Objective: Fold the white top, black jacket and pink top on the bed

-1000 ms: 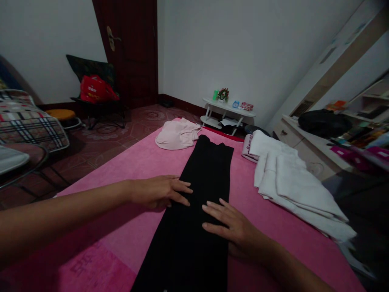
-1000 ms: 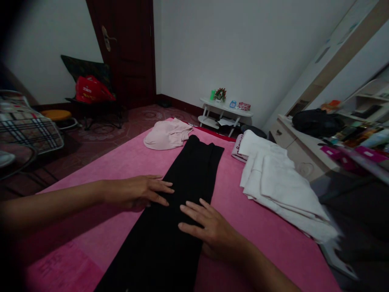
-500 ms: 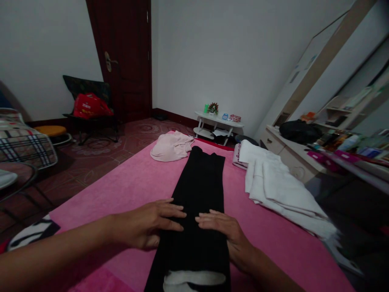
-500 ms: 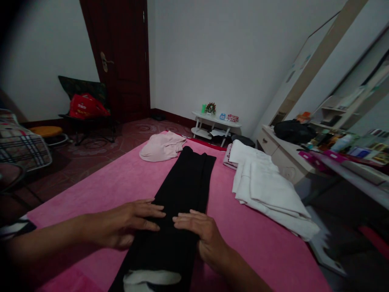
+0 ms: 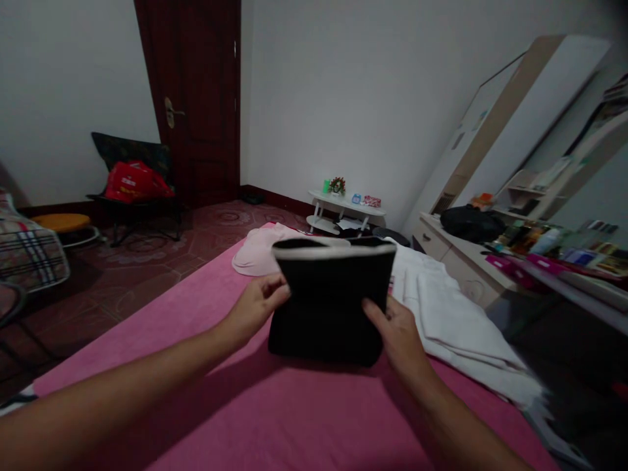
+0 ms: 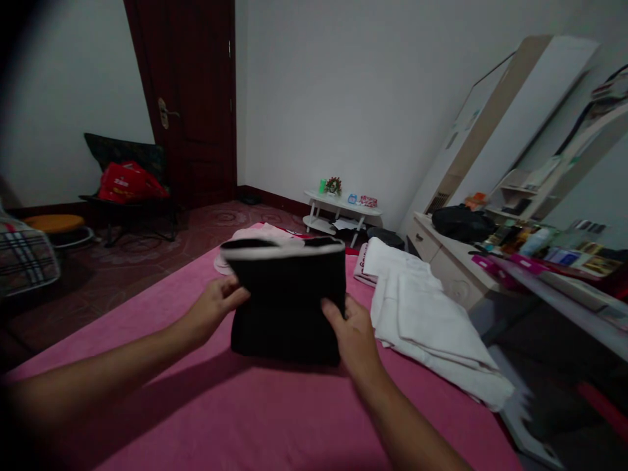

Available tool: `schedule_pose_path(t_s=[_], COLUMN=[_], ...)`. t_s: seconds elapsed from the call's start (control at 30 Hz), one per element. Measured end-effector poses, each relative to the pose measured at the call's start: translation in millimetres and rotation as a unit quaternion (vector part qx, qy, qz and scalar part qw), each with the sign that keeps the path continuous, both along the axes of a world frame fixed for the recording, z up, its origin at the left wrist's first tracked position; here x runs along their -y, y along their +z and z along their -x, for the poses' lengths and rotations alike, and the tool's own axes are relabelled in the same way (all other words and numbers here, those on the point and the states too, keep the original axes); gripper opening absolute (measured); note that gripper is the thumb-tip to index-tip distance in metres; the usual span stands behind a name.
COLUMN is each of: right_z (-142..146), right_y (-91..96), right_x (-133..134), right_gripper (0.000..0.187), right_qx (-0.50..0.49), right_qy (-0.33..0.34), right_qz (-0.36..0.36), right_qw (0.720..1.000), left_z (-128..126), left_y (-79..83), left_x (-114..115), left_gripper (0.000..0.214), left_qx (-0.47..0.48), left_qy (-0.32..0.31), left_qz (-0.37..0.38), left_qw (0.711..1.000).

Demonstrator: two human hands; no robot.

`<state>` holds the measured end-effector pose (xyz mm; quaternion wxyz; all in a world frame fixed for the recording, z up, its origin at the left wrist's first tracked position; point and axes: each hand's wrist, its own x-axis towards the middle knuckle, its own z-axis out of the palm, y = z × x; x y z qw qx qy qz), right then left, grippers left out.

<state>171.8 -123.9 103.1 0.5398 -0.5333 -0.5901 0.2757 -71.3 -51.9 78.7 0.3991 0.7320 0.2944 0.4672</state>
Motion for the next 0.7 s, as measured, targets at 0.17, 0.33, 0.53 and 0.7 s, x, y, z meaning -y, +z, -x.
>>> schedule_pose_path(t_s=[0.17,0.33,0.53,0.7], right_z=[-37,-67,-79,-70], right_y=[-42.1,-94.7,-89.9,-85.0], right_x=[-103,-146,-164,-181], right_gripper=[0.040,0.016,0.030,0.043], right_qx=[0.031,0.167,0.242,0.018], right_qy=[-0.119,-0.159,-0.230,-0.236], right_qz=[0.007,0.123,0.179,0.164], right_qw=[0.992,0.965,0.925,0.958], left_z=[-67,-90,-93,-100], left_y=[-13.0,-57.8,-68.8,-64.5], left_x=[-105,-145,-152,-164], left_gripper=[0.021,0.008,0.032,0.070], left_qx=[-0.160,-0.253,-0.281,-0.201], left_qy=[0.205,0.236,0.259,0.242], left_qz=[0.074,0.083,0.090,0.119], left_qw=[0.963,0.935,0.920,0.942])
